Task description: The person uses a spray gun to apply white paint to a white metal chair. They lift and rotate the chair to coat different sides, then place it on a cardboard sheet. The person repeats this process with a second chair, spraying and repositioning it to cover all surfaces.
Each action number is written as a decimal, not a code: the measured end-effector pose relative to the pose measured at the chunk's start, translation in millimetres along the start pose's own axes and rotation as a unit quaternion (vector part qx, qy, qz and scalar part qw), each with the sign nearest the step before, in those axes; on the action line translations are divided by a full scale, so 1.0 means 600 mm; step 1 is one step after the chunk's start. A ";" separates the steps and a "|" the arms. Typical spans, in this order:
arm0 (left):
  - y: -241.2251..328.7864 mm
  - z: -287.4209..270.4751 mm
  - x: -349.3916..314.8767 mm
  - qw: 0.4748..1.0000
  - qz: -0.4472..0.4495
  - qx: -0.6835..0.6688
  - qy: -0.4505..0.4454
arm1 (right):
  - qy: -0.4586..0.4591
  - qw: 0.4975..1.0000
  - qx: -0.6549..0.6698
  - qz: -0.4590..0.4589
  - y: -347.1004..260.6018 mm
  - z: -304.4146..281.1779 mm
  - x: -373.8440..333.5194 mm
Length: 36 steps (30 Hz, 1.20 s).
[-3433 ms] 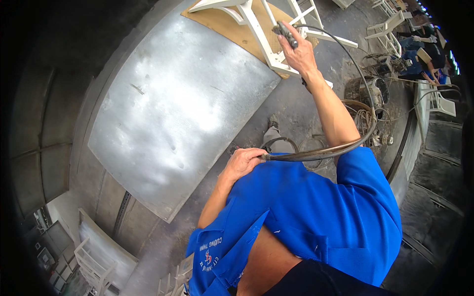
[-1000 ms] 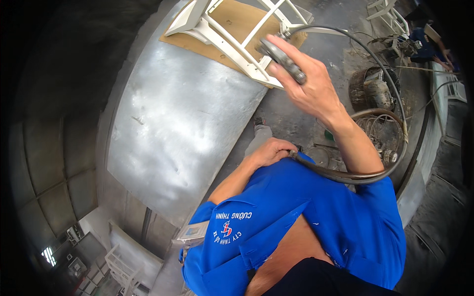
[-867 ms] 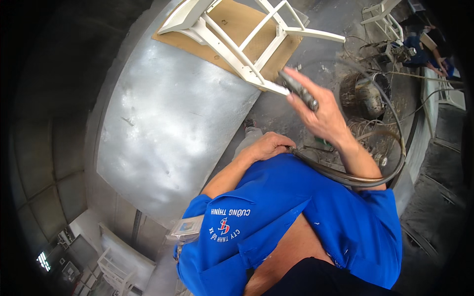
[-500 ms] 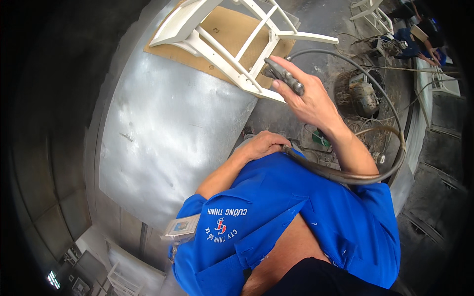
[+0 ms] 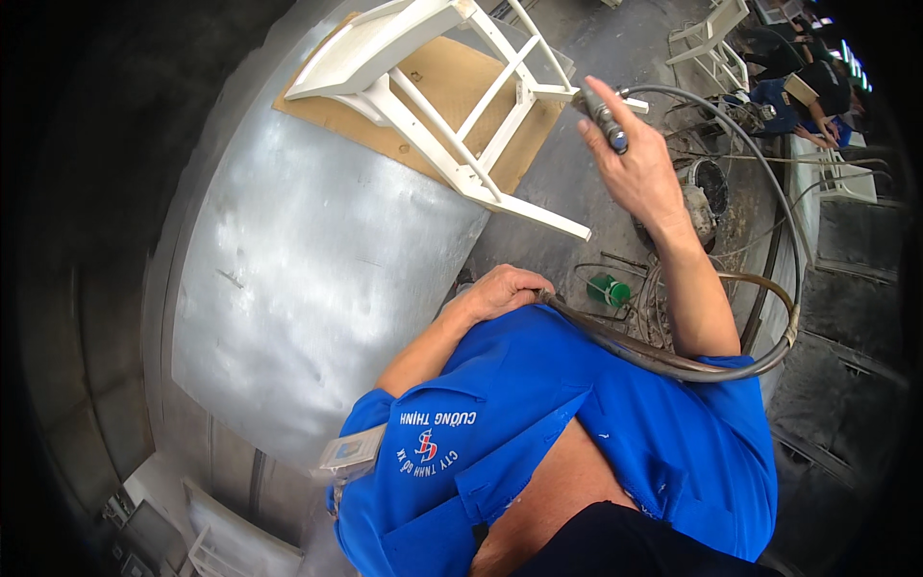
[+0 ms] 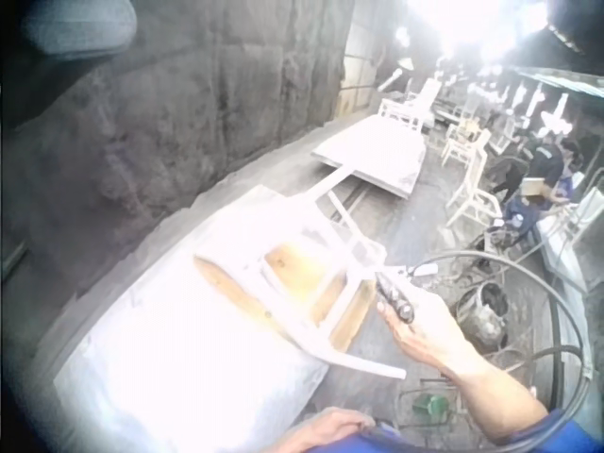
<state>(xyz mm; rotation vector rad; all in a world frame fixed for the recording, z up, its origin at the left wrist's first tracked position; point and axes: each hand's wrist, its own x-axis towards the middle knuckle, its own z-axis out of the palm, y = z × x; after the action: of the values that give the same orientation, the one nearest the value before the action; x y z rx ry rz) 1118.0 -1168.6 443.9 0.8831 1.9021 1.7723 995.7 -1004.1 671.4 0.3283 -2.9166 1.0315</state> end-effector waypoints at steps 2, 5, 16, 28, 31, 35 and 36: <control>-0.004 0.001 0.005 1.000 -0.006 -0.001 -0.010 | -0.031 0.999 0.020 -0.012 -0.005 0.003 -0.014; -0.005 0.004 0.012 1.000 -0.004 -0.005 -0.019 | -0.104 0.990 0.091 -0.034 0.000 0.007 -0.036; 0.010 0.028 0.043 0.994 -0.048 0.022 -0.099 | 0.036 0.969 0.204 0.134 0.141 -0.057 -0.142; 0.005 0.207 0.177 0.965 -0.052 0.089 -0.239 | 0.294 0.878 0.220 0.307 0.363 -0.113 -0.479; -0.008 0.274 0.229 0.938 -0.033 0.095 -0.332 | 0.344 0.852 0.221 0.329 0.413 -0.107 -0.567; -0.055 0.412 0.297 0.898 -0.022 0.111 -0.426 | 0.318 0.844 0.232 0.364 0.485 -0.117 -0.674; -0.070 0.447 0.305 0.883 -0.015 0.128 -0.452 | 0.320 0.860 0.199 0.343 0.501 -0.121 -0.695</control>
<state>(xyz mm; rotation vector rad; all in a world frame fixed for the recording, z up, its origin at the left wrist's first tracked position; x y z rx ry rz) 1156.8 -847.3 394.4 1.4318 1.4753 0.8066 1337.8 -652.4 501.0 -0.9444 -2.1818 1.4458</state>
